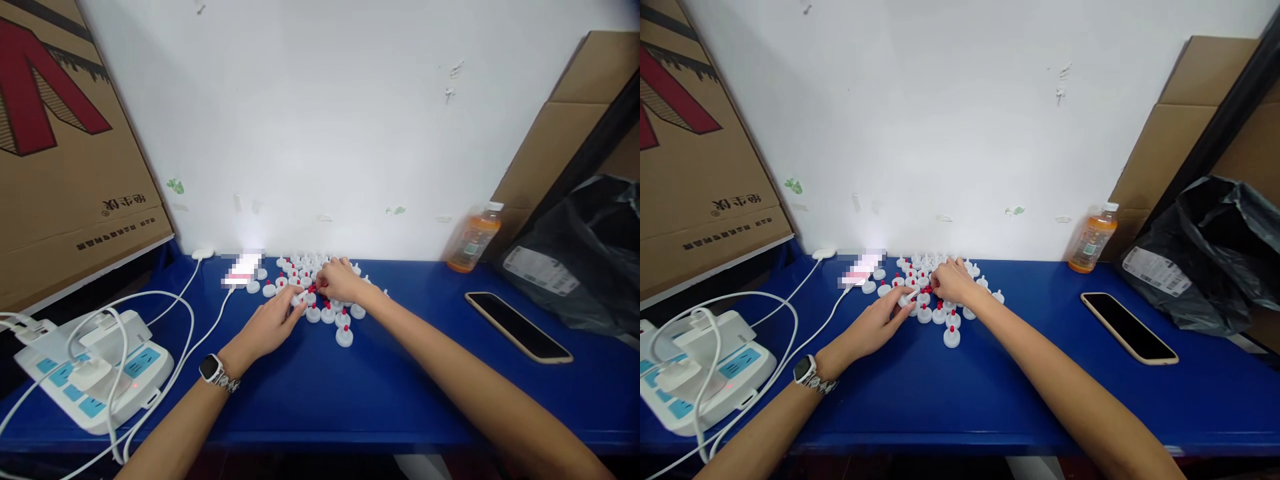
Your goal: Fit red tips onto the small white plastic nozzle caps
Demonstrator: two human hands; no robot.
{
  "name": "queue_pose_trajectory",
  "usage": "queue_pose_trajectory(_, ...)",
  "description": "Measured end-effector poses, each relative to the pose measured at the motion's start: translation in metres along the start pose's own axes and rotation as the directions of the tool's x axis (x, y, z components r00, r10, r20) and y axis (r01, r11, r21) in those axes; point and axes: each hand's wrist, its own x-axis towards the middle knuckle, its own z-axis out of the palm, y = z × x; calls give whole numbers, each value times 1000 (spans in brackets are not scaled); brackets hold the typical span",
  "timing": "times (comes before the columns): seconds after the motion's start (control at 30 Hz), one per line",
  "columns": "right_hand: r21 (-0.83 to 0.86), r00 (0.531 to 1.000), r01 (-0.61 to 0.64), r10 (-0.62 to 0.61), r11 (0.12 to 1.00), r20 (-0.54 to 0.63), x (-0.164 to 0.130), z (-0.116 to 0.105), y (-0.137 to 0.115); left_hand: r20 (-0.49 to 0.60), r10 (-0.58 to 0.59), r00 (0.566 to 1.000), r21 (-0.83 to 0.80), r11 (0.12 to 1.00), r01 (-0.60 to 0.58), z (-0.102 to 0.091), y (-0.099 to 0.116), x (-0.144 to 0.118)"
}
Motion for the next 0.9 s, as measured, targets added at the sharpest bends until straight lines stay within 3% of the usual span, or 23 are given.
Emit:
queue_pose_trajectory(0.1, 92, 999, -8, 13, 996, -47, -2, -3, 3, -6, -12, 1000, -14, 1000, 12, 1, -1, 1)
queue_pose_trajectory(0.2, 338, 980, 7, 61, 941, -190, -10, -9, 0, -22, -12, 1000, -33, 999, 11, 0, 0, 0)
queue_pose_trajectory(0.3, 661, 967, 65, 115, 748, -226, -24, -13, -11, -50, 17, 999, -60, 998, -20, -1, 1, -1)
queue_pose_trajectory(0.37, 766, 966, 82, 139, 638, -219, -34, -11, -19, -62, 28, 998, -70, 997, -33, -1, 0, -2)
queue_pose_trajectory(0.6, 876, 968, 95, 160, 474, -191, -46, -1, -38, -56, 37, 998, -78, 996, -41, 1, -2, -2)
queue_pose_trajectory(0.9, 900, 951, 145, 193, 412, -241, -49, 1, -46, -60, 19, 998, -86, 996, -24, 3, -1, -1)
